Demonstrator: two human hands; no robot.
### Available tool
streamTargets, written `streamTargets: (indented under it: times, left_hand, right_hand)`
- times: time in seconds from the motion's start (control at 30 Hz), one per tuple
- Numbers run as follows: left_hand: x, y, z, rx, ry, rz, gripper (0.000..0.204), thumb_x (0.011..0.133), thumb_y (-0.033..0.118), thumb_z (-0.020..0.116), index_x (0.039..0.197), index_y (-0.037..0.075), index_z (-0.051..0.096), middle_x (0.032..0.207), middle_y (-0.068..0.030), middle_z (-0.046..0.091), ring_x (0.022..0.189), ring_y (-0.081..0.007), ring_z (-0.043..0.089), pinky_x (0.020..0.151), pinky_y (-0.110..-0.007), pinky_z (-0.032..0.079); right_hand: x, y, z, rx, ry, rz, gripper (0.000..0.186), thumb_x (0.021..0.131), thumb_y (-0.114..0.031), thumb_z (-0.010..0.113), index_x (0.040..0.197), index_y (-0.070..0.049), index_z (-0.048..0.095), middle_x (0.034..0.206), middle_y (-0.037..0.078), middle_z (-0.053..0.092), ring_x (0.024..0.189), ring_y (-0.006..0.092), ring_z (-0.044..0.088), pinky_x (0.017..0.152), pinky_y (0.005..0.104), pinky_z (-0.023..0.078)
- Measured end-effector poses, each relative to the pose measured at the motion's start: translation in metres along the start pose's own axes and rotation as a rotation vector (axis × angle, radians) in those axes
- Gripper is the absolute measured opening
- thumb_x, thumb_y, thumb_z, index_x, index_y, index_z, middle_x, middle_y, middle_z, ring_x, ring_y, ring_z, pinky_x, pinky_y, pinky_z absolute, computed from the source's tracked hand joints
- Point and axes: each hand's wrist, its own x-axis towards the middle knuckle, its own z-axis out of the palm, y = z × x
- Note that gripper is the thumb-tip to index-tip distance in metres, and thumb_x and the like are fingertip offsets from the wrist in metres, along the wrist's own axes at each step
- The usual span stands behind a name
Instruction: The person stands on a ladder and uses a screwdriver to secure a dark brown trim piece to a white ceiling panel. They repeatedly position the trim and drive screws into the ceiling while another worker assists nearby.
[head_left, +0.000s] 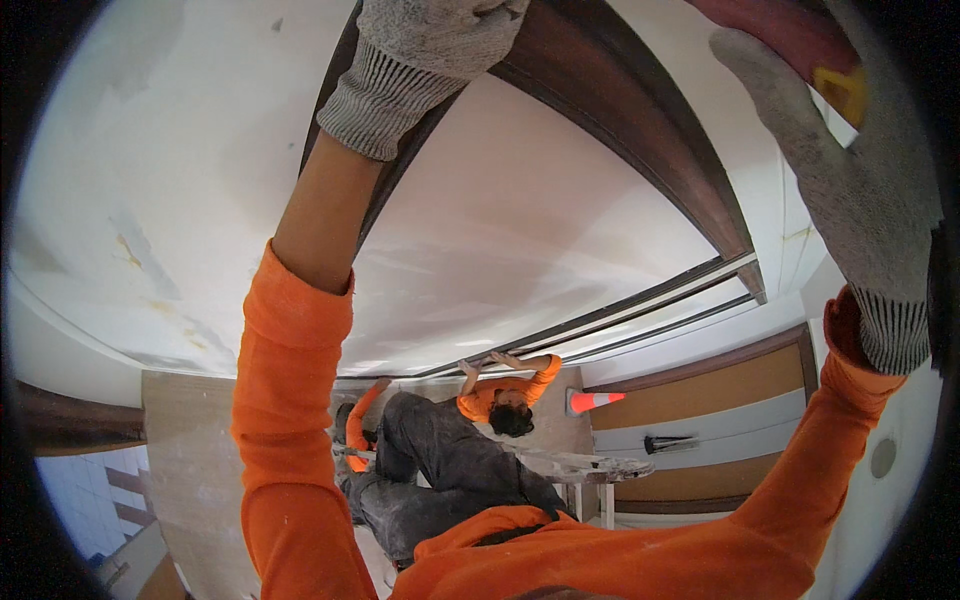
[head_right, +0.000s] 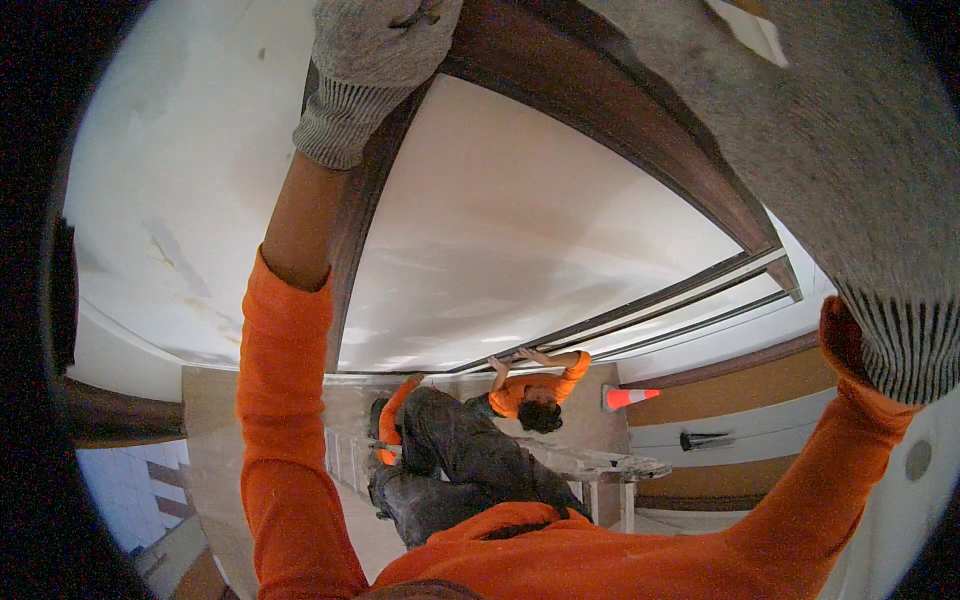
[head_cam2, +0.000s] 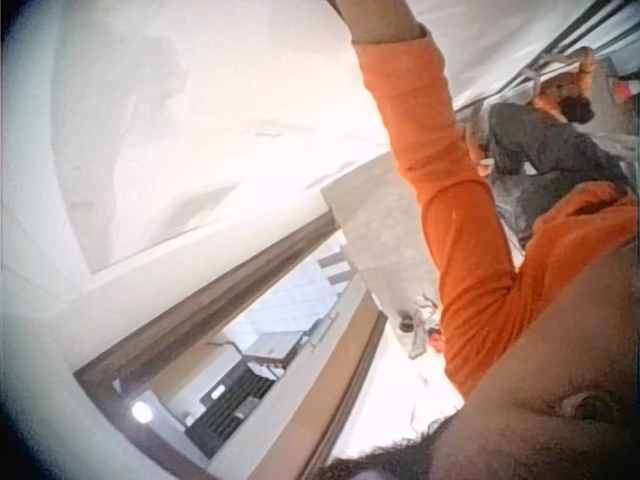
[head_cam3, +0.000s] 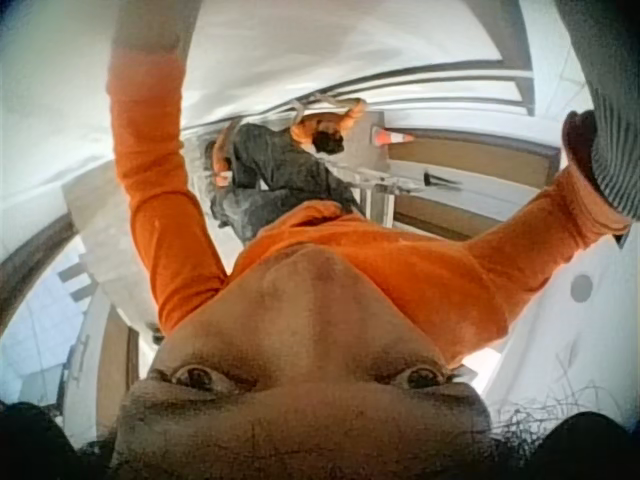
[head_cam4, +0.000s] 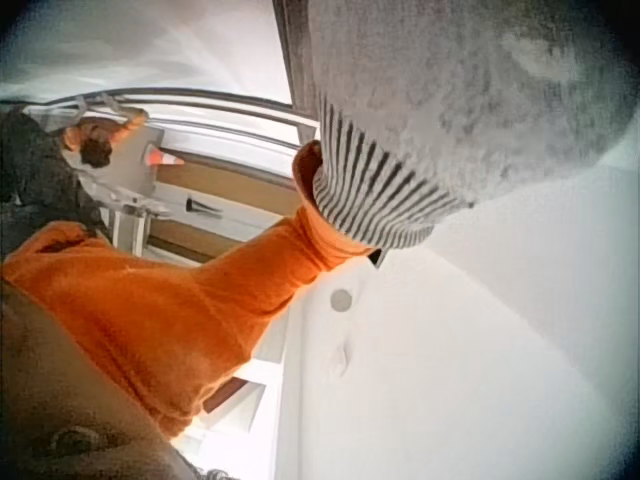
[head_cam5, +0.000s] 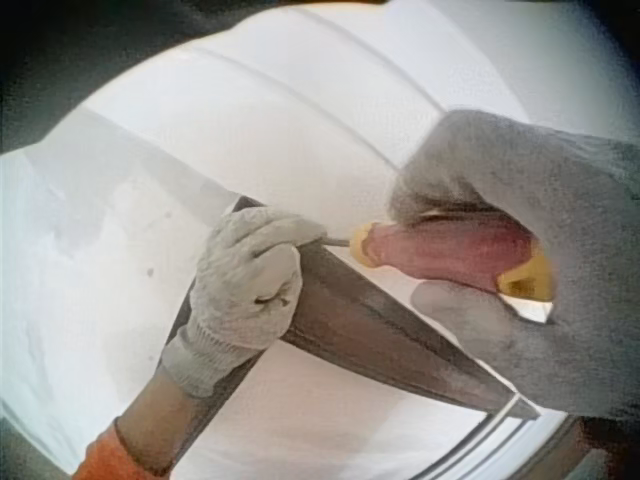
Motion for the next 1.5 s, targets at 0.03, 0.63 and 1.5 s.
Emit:
streamTargets:
  times: [0.03,0.63,1.5]
  left_hand:
    - [-0.001,0.0,0.002,-0.006,0.009,0.0,0.011,0.073,-0.003,0.066,0.078,0.004,0.059,0.111,-0.0108,0.071,0.102,-0.0321,0.064,0.089,-0.046,0.05]
    - [0.009,0.01,-0.018,0.112,-0.096,-0.044,0.009,0.078,0.001,0.068,0.08,0.005,0.06,0.115,-0.0107,0.069,0.112,-0.0318,0.062,0.094,-0.046,0.048]
    - [-0.202,0.233,-0.18,0.142,-0.644,-1.01,0.046,0.113,0.031,0.03,0.092,0.0,0.056,0.117,-0.02,0.064,0.107,-0.0258,0.06,0.094,-0.038,0.048]
  right_hand:
    - [-0.002,0.0,0.002,0.0,0.004,0.004,0.04,0.098,-0.028,0.071,0.13,-0.004,0.065,0.113,0.014,0.074,0.1,0.021,0.075,0.084,0.0305,0.061]
    - [-0.062,-0.042,0.005,0.485,0.32,0.369,0.04,0.092,-0.022,0.078,0.124,-0.001,0.067,0.106,0.014,0.075,0.096,0.0197,0.074,0.085,0.0302,0.058]
    - [-0.461,-0.218,0.183,1.37,-0.529,0.816,0.025,0.087,-0.02,0.075,0.102,0.0,0.072,0.092,0.016,0.075,0.082,0.0278,0.073,0.076,0.0385,0.056]
